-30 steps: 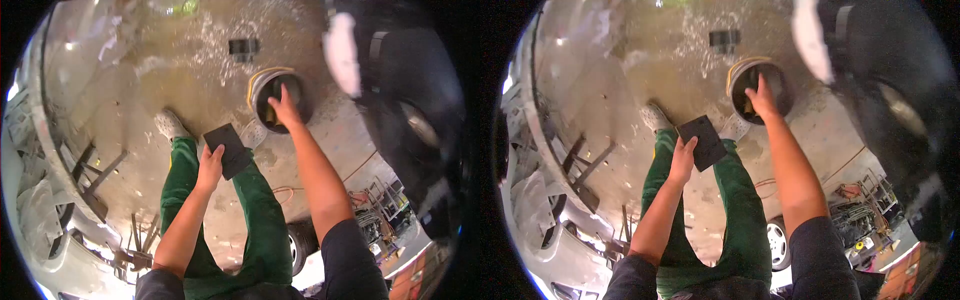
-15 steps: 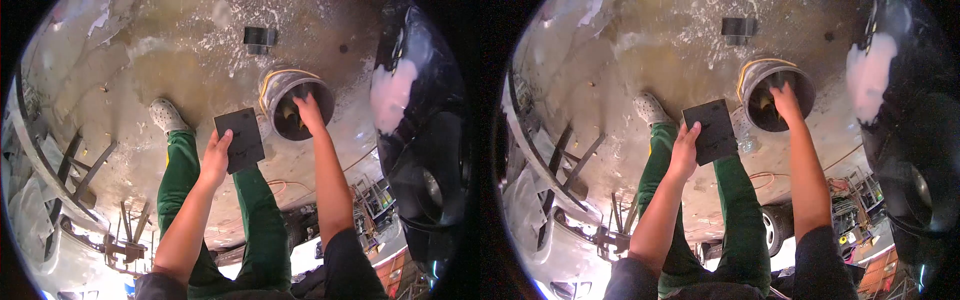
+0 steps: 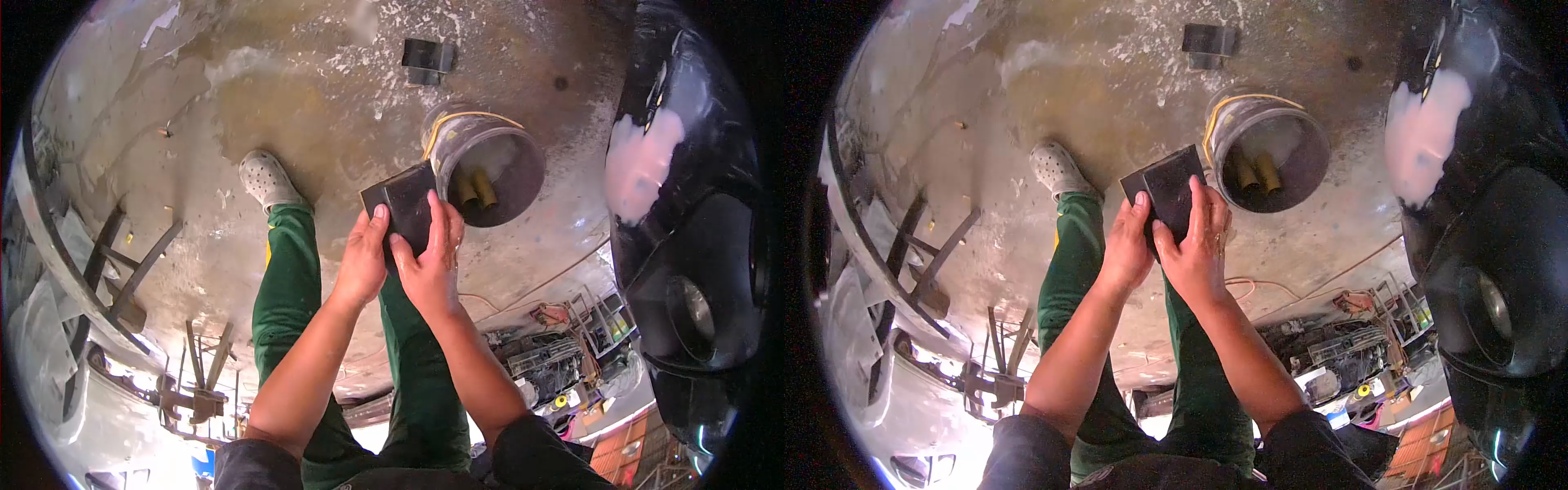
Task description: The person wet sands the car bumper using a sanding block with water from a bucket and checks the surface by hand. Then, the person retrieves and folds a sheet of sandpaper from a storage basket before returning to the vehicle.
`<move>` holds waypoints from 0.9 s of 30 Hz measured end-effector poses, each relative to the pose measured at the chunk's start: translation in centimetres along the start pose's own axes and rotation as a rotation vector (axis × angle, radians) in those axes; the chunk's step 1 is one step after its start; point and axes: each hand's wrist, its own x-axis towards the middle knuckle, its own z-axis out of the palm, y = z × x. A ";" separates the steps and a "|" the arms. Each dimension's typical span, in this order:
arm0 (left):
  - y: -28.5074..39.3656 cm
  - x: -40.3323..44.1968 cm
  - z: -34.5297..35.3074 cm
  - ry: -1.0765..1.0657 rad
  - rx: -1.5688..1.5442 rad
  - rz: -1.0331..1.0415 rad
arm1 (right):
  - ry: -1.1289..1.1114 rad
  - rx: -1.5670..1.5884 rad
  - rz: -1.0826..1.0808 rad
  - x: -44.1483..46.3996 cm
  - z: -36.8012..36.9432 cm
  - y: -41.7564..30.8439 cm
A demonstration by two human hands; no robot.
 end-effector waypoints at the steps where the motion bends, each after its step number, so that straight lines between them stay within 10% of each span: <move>1: 0.0 -0.1 -0.1 0.006 0.027 0.001 | 0.022 -0.008 0.019 -0.2 0.2 0.0; 17: 0.9 0.5 -0.9 0.072 0.113 0.050 | -0.093 -0.037 -0.054 1.0 -1.7 1.3; 23: 0.9 1.3 -1.5 0.092 -0.034 -0.045 | -0.329 0.623 0.505 0.9 -2.0 3.3; 27: -1.4 1.8 -2.5 0.218 0.206 0.012 | -0.206 0.045 0.089 -1.3 -0.5 1.5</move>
